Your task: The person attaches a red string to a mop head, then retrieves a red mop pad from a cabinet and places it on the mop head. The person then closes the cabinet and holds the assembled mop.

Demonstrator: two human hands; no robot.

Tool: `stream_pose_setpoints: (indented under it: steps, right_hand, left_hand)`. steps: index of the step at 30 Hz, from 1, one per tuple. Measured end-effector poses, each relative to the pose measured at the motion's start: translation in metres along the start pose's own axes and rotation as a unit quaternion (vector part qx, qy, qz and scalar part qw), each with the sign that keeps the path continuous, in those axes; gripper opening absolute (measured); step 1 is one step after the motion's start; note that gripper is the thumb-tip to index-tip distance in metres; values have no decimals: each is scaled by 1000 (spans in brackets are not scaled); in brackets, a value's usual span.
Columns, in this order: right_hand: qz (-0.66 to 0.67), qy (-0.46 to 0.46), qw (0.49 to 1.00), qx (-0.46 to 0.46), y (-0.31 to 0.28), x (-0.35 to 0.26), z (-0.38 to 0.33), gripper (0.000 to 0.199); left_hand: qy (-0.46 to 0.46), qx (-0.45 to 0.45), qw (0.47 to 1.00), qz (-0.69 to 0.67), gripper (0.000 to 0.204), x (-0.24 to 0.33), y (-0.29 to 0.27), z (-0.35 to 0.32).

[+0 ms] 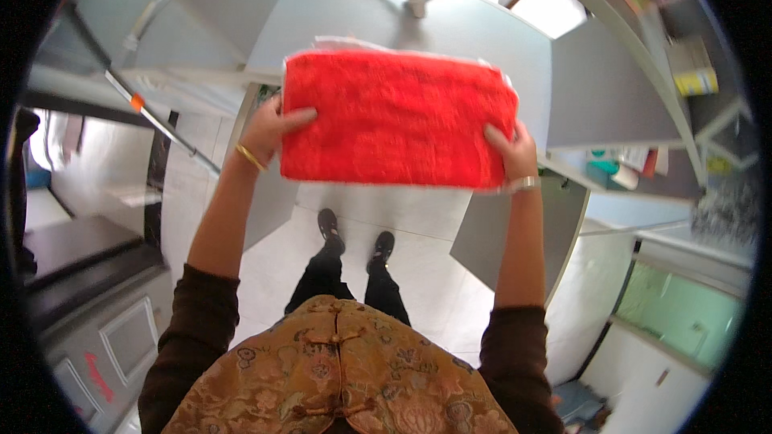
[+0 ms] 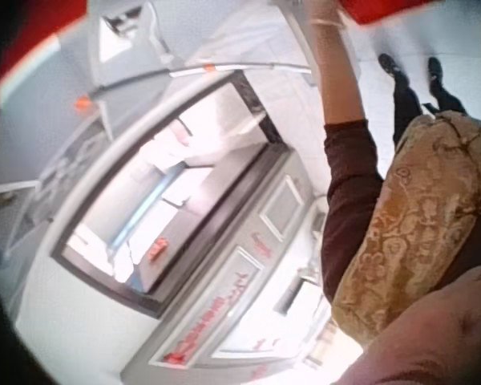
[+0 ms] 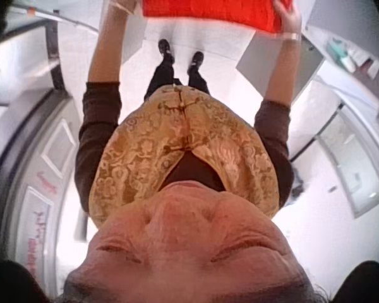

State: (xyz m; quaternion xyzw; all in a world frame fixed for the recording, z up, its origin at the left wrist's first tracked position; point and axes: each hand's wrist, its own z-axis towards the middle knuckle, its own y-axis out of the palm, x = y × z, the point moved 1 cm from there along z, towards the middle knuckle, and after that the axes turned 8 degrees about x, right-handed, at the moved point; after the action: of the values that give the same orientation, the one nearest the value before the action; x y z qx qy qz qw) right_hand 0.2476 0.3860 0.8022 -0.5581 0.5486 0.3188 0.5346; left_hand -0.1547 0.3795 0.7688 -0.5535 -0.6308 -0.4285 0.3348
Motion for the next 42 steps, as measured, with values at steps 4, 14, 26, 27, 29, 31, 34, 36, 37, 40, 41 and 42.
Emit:
stream_pose_setpoints:
  steps: [4,14,26,27,29,31,34,36,37,40,41,42]
  right_hand:
    - [-6,21,1000,-10,3,41,-77,49]
    - [-227,192,954,-40,24,201,-158,53]
    - [-233,255,938,-36,67,474,5,54]
    - [-190,231,952,-62,69,499,24,57]
    - [-166,234,957,-40,81,544,64,59]
    - [-260,214,941,-30,91,575,105,65]
    - [-192,189,962,-50,122,612,150,66]
    - [-147,173,973,-32,142,632,181,69]
    - [-124,152,980,-43,147,639,195,73]
    - [-51,75,994,-63,165,659,237,71]
    - [-94,57,992,-58,167,661,253,72]
    - [-25,59,995,-79,170,665,264,76]
  left_hand:
    - [-57,50,989,-129,52,-87,-14,-74]
    - [-336,104,927,-131,42,-304,-42,-157]
    - [-332,181,921,-96,41,-485,-51,43]
    - [-315,164,922,-152,41,-503,-52,68]
    - [-290,168,931,-145,42,-538,-56,117]
    - [-272,135,947,-105,45,-567,-64,164]
    - [-216,109,970,-38,41,-598,-78,227]
    - [-165,115,980,-10,40,-614,-83,263]
    - [-141,94,985,-5,40,-619,-89,280]
    - [-143,81,985,-43,36,-634,-98,332]
    - [-121,68,989,-47,38,-635,-100,346]
    - [-129,32,989,-67,43,-634,-100,362]
